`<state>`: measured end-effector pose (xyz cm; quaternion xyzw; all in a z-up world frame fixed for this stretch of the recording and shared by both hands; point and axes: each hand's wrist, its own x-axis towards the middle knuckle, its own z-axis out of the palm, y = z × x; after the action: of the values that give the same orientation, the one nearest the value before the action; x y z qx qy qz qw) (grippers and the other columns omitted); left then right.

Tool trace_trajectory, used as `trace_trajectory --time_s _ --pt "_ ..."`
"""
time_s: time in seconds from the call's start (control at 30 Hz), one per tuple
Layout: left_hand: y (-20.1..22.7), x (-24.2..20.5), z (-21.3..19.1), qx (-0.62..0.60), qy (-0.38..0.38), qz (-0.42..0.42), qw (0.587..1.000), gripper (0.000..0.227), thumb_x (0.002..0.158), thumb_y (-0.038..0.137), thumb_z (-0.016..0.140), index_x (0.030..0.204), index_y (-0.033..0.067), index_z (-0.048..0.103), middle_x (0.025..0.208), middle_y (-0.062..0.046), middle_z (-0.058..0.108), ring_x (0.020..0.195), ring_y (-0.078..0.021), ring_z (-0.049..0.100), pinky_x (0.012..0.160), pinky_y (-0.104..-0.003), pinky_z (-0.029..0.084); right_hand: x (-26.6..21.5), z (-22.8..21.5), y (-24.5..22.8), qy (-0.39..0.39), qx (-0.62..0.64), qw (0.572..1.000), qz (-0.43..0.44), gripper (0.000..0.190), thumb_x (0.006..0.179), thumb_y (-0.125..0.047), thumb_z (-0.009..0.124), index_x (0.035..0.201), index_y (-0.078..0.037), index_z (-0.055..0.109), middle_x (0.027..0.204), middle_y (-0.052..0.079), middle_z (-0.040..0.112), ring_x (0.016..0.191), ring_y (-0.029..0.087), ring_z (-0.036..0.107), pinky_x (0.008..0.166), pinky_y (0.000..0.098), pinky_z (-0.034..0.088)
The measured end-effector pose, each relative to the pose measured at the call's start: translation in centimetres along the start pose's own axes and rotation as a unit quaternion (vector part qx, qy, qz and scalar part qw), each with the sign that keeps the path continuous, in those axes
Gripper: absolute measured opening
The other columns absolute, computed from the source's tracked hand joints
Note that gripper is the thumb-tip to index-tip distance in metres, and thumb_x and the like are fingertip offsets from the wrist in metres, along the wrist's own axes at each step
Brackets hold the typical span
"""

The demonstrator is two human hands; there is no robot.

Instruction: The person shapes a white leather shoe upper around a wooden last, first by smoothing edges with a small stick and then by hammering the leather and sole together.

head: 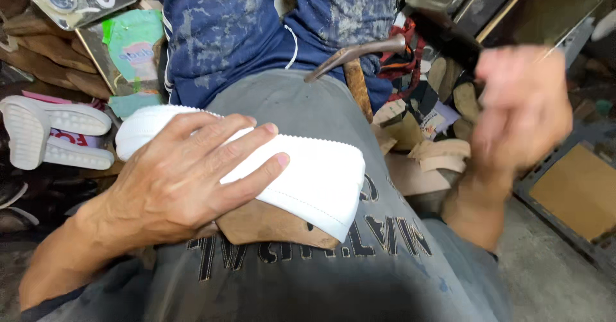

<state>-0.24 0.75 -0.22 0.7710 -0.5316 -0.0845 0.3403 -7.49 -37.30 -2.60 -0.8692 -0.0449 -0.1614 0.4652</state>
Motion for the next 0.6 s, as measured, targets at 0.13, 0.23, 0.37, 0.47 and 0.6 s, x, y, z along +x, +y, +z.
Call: trace_trajectory --time_s 0.13,0.23,0.37,0.47,0.6 --pt "-0.2 0.5 0.0 0.031 0.026 0.015 0.999 0.023 0.106 0.011 0.047 0.124 0.0110 0.062 0.122 -0.018 0.068 0.103 -0.0323 0.071 0.083 -0.043 0.052 -3.5 4.9 12.5 0.034 0.044 0.916 0.397 0.031 0.102 -0.026 0.052 0.123 -0.006 0.065 0.100 0.007 0.072 0.086 0.013 0.073 0.063 0.0199 0.058" --pt "-0.6 0.9 0.3 0.110 0.045 0.023 0.993 0.020 0.107 0.014 0.051 0.123 0.0140 0.064 0.120 -0.016 0.070 0.105 -0.0308 0.072 0.085 -0.041 0.051 -9.3 9.1 16.9 -0.156 -0.206 0.799 0.544 0.058 0.080 0.001 0.051 0.127 -0.031 0.061 0.088 0.008 0.070 0.077 0.023 0.070 0.062 0.0392 0.053" --pt "-1.3 1.4 0.3 0.185 0.075 0.027 0.979 0.020 0.108 0.015 0.053 0.124 0.0150 0.064 0.120 -0.014 0.072 0.105 -0.0302 0.073 0.085 -0.037 0.049 -9.9 8.3 12.9 -0.067 0.061 0.727 0.681 0.052 0.089 -0.026 0.053 0.140 -0.014 0.056 0.132 0.008 0.060 0.119 0.019 0.061 0.102 0.0339 0.044" --pt "-1.5 1.8 -0.1 0.201 0.079 0.040 0.976 0.020 0.108 0.016 0.052 0.125 0.0145 0.064 0.119 -0.014 0.072 0.104 -0.0315 0.074 0.083 -0.037 0.049 -6.9 6.1 8.2 -0.176 0.079 0.725 0.662 0.055 0.088 -0.044 0.057 0.131 -0.009 0.061 0.129 0.004 0.062 0.118 0.015 0.057 0.105 0.0310 0.040" --pt "-1.8 1.8 -0.4 0.210 0.091 0.059 0.972 0.021 0.108 0.018 0.052 0.124 0.0156 0.065 0.120 -0.013 0.074 0.106 -0.0315 0.075 0.086 -0.037 0.049 -4.6 3.7 5.1 -0.186 0.143 0.882 0.409 0.023 0.090 -0.011 0.074 0.112 -0.012 0.066 0.134 0.012 0.066 0.123 0.021 0.064 0.113 0.0347 0.052"
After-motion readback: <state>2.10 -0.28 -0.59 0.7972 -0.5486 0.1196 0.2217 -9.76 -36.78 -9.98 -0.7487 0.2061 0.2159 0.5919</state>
